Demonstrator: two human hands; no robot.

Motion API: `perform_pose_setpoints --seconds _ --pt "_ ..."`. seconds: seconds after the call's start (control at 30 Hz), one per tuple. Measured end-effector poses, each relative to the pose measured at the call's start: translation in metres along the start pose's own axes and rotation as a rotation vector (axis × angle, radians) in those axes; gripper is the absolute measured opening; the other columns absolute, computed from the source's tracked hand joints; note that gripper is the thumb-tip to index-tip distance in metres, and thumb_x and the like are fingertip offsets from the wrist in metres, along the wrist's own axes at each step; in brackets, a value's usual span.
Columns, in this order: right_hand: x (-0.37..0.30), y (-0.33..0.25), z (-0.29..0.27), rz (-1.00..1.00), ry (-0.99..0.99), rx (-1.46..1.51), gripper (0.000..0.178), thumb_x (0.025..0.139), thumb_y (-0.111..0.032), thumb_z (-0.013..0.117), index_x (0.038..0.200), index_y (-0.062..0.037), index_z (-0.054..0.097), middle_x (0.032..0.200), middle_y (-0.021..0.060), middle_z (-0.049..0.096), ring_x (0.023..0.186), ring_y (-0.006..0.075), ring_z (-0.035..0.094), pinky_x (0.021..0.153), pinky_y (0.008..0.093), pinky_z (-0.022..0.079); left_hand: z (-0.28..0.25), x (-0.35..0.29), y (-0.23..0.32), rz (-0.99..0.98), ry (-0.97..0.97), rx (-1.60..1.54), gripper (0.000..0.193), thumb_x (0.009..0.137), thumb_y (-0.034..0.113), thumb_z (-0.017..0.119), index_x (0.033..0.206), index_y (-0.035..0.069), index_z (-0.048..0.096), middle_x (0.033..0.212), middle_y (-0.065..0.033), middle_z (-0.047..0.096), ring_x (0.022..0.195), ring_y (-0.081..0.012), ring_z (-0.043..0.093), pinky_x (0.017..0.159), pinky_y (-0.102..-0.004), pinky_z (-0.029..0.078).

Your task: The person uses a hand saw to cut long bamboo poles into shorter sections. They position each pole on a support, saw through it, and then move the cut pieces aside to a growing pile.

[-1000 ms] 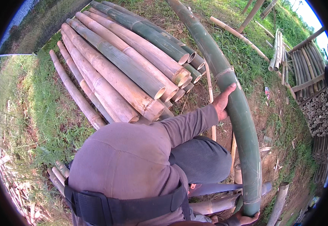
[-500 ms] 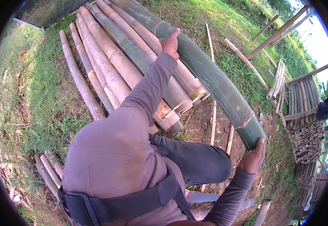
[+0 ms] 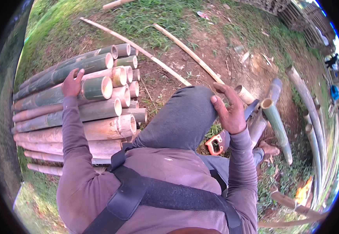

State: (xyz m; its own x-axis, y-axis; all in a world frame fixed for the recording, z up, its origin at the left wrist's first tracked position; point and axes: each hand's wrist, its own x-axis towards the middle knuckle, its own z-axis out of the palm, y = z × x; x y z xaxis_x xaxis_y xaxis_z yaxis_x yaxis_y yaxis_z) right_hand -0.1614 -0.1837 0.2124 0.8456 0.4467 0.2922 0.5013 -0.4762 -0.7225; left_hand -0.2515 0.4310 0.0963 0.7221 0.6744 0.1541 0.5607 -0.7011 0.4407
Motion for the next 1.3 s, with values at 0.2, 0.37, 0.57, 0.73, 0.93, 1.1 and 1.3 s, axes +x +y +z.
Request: perform_pose_setpoints --seconds 0.2,0.37,0.57,0.73,0.93,1.1,1.3 --pt "-0.234 0.175 -0.004 0.872 0.401 0.038 0.037 0.099 -0.026 0.074 0.123 0.0026 0.075 0.115 0.0188 0.079 0.107 0.0245 0.075 0.096 0.0375 0.057 0.007 0.046 0.124 0.533 -0.046 -0.040 0.034 0.101 0.024 0.074 0.129 0.004 0.075 0.125 -0.0146 0.078 0.114 -0.0302 0.074 0.102 -0.0429 0.055" --pt "-0.301 0.188 0.038 1.145 0.526 0.042 0.035 0.097 -0.031 0.075 0.117 -0.0018 0.077 0.105 0.0204 0.080 0.102 0.0346 0.078 0.092 0.0433 0.059 0.057 -0.015 0.378 1.083 -0.359 -0.283 0.028 0.099 0.016 0.072 0.125 0.005 0.075 0.113 -0.0134 0.078 0.104 -0.0307 0.074 0.100 -0.0421 0.055" --pt "-0.295 0.202 0.038 1.073 0.466 -0.030 0.036 0.096 -0.033 0.072 0.119 -0.0057 0.076 0.109 0.0236 0.077 0.105 0.0436 0.073 0.093 0.0514 0.057 0.164 -0.190 0.628 1.750 -0.769 0.068 0.071 0.089 0.030 0.084 0.152 0.013 0.056 0.125 -0.0175 0.073 0.119 -0.0368 0.069 0.106 -0.0481 0.053" --pt "-0.301 0.219 0.029 1.140 0.535 0.161 0.040 0.096 -0.034 0.073 0.119 -0.0022 0.076 0.103 0.0244 0.078 0.101 0.0424 0.075 0.091 0.0500 0.057 0.278 -0.330 0.728 1.866 -0.616 0.107 0.114 0.074 0.044 0.095 0.166 0.013 0.035 0.150 -0.0254 0.058 0.138 -0.0447 0.058 0.120 -0.0494 0.046" --pt "-0.302 0.219 0.024 1.160 0.502 0.217 0.042 0.096 -0.032 0.075 0.123 -0.0003 0.073 0.107 0.0219 0.079 0.102 0.0394 0.076 0.091 0.0476 0.057 0.357 -0.358 0.756 1.614 -0.821 -0.119 0.101 0.070 0.041 0.097 0.155 0.012 0.051 0.146 -0.0231 0.060 0.136 -0.0410 0.061 0.115 -0.0496 0.050" --pt "-0.301 0.220 0.021 1.148 0.503 0.286 0.042 0.095 -0.032 0.075 0.123 -0.0005 0.073 0.106 0.0217 0.079 0.101 0.0391 0.076 0.091 0.0474 0.058 0.269 -0.305 0.757 1.660 -0.741 -0.215 0.091 0.069 0.039 0.097 0.145 0.010 0.058 0.136 -0.0218 0.065 0.126 -0.0375 0.066 0.110 -0.0467 0.053" --pt "-0.309 0.234 0.034 1.174 0.460 0.203 0.043 0.099 -0.030 0.076 0.124 0.0036 0.072 0.107 0.0235 0.079 0.099 0.0325 0.078 0.088 0.0415 0.060 0.183 -0.130 0.686 1.316 -1.005 -0.551 0.084 0.079 0.042 0.092 0.147 0.007 0.057 0.137 -0.0157 0.065 0.126 -0.0270 0.064 0.109 -0.0404 0.052"
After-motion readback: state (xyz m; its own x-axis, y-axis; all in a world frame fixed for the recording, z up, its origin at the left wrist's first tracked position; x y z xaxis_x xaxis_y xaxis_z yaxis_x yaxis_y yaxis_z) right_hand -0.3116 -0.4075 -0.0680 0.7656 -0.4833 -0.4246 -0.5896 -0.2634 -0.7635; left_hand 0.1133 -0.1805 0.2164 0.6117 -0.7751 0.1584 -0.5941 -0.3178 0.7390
